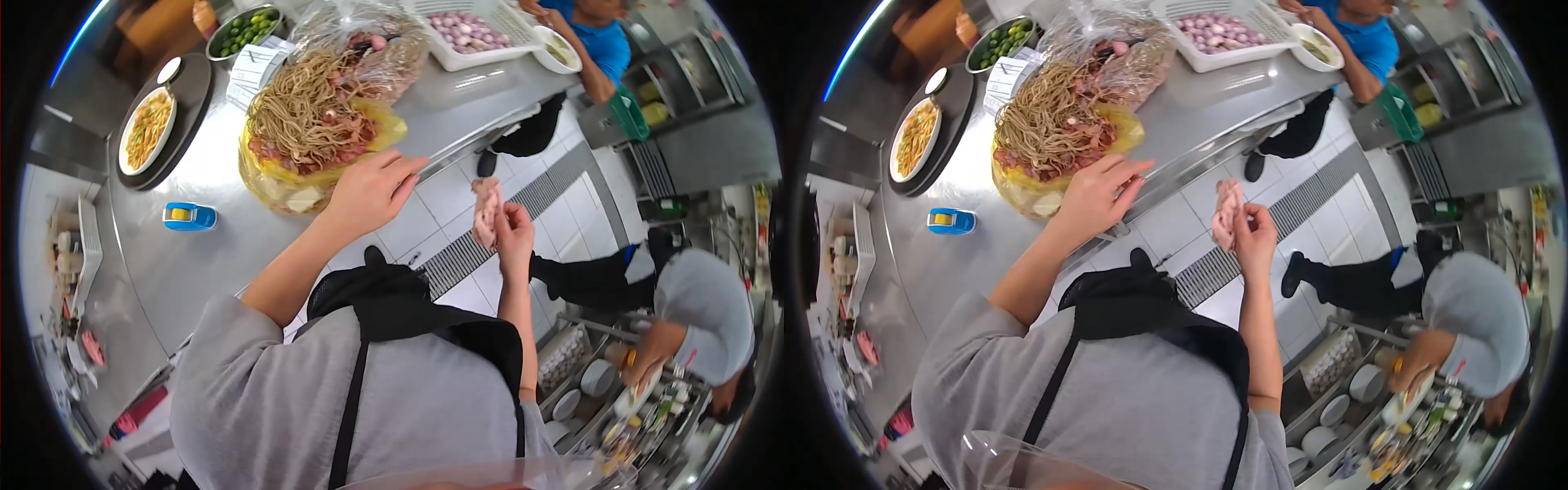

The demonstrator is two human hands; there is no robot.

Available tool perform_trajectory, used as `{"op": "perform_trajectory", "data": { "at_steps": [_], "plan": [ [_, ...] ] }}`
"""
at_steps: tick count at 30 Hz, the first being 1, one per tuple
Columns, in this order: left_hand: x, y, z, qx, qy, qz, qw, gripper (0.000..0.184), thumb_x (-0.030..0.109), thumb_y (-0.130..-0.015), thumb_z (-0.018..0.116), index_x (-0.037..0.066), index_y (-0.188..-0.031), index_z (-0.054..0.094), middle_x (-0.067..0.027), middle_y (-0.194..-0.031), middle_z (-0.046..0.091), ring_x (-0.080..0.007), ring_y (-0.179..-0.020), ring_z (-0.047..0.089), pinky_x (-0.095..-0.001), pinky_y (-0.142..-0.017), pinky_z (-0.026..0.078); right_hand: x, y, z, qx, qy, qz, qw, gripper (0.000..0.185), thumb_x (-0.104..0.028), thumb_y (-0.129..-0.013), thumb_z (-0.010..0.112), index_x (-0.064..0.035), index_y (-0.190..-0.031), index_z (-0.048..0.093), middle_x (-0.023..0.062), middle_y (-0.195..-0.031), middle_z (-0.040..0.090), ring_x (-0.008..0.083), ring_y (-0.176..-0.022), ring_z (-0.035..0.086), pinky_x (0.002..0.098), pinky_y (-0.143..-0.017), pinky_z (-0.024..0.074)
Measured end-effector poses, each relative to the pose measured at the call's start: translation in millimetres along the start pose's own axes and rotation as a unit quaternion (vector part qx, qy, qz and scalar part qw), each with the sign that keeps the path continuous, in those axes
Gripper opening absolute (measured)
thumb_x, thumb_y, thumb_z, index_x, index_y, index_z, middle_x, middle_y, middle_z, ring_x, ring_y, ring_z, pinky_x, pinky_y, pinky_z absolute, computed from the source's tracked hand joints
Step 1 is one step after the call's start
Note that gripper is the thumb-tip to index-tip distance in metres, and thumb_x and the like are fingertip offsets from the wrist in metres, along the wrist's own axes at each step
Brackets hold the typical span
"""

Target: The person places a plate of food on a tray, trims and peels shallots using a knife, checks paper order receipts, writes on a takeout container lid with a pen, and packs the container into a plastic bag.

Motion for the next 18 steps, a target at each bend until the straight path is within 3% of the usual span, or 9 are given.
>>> {"op": "perform_trajectory", "data": {
  "at_steps": [2,5,8,9,11,13,15,17,18],
  "plan": [
    [-9,-11,-2,0.008,-0.028,-0.003,1.000,0.020,0.007,-0.075,0.057,0.007,-0.095,0.059,-0.0076,-0.073,0.054,-0.0223,-0.059,0.054,-0.0303,-0.053,0.045,-14,-36,13,-0.014,0.007,-0.016,1.000,0.009,-0.009,-0.080,0.056,-0.0005,-0.083,0.055,-0.0019,-0.059,0.049,0.0024,-0.052,0.042,0.0190,-0.043,0.0304],
    [-15,-22,-10,0.025,-0.050,-0.046,0.997,0.019,0.006,-0.075,0.057,0.007,-0.093,0.060,-0.0078,-0.074,0.055,-0.0225,-0.061,0.055,-0.0301,-0.054,0.045,-44,-84,41,-0.056,0.060,-0.108,0.991,0.011,-0.008,-0.082,0.054,0.0009,-0.089,0.053,0.0019,-0.072,0.055,0.0035,-0.059,0.048,0.0173,-0.048,0.0369],
    [-24,-17,-25,0.080,-0.063,-0.119,0.988,0.018,0.003,-0.074,0.058,0.005,-0.092,0.061,-0.0085,-0.076,0.057,-0.0215,-0.063,0.056,-0.0298,-0.056,0.046,-66,-135,75,-0.098,0.133,-0.155,0.974,0.013,-0.008,-0.080,0.056,0.0005,-0.091,0.055,0.0065,-0.074,0.058,0.0091,-0.062,0.054,0.0195,-0.053,0.0412],
    [-29,-13,-31,0.108,-0.069,-0.150,0.980,0.018,0.002,-0.073,0.058,0.005,-0.091,0.061,-0.0088,-0.076,0.057,-0.0212,-0.064,0.057,-0.0297,-0.056,0.046,-83,-146,87,-0.077,0.201,-0.288,0.933,0.014,-0.007,-0.079,0.056,-0.0001,-0.091,0.056,0.0083,-0.076,0.059,0.0130,-0.064,0.055,0.0218,-0.056,0.0427],
    [-31,-12,-44,0.155,-0.080,-0.204,0.963,0.019,-0.002,-0.073,0.058,0.003,-0.091,0.061,-0.0101,-0.076,0.058,-0.0207,-0.064,0.057,-0.0286,-0.056,0.045,-112,-161,118,-0.021,0.303,-0.538,0.787,0.015,-0.007,-0.078,0.057,-0.0012,-0.091,0.058,0.0118,-0.080,0.061,0.0209,-0.069,0.059,0.0266,-0.062,0.0457],
    [-33,-29,-46,0.160,-0.112,-0.220,0.956,0.019,-0.001,-0.074,0.057,0.003,-0.092,0.061,-0.0104,-0.076,0.058,-0.0211,-0.064,0.057,-0.0277,-0.056,0.045,-130,-195,154,-0.112,0.162,-0.521,0.831,0.015,-0.008,-0.076,0.057,-0.0028,-0.090,0.060,0.0130,-0.085,0.061,0.0290,-0.077,0.060,0.0329,-0.071,0.0457],
    [-45,-58,-43,0.154,-0.119,-0.240,0.951,0.017,0.002,-0.075,0.056,0.003,-0.091,0.061,-0.0119,-0.076,0.058,-0.0231,-0.064,0.057,-0.0291,-0.057,0.045,-159,-216,197,-0.233,0.067,-0.462,0.853,0.013,-0.006,-0.073,0.057,-0.0025,-0.085,0.061,0.0142,-0.080,0.061,0.0304,-0.077,0.058,0.0349,-0.070,0.0454],
    [-78,-98,-29,0.181,-0.156,-0.210,0.948,0.016,0.007,-0.076,0.057,0.002,-0.090,0.061,-0.0130,-0.075,0.059,-0.0258,-0.065,0.057,-0.0315,-0.059,0.045,-166,-243,252,-0.378,0.172,-0.474,0.777,0.017,-0.006,-0.070,0.058,-0.0032,-0.086,0.061,0.0152,-0.082,0.061,0.0298,-0.078,0.058,0.0349,-0.071,0.0455],
    [-97,-115,-23,0.186,-0.174,-0.247,0.935,0.019,0.015,-0.076,0.058,0.002,-0.088,0.061,-0.0142,-0.075,0.059,-0.0276,-0.066,0.058,-0.0341,-0.061,0.046,-168,-248,271,-0.440,0.224,-0.477,0.727,0.019,-0.006,-0.069,0.058,-0.0035,-0.087,0.061,0.0156,-0.083,0.061,0.0295,-0.079,0.058,0.0349,-0.071,0.0455]
  ]
}}
Point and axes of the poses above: each hand's wrist, its own y-axis away from the middle knuckle, its own z-axis out of the palm, x = y × z, the point moved 5 cm from there along -y, towards the middle knuckle
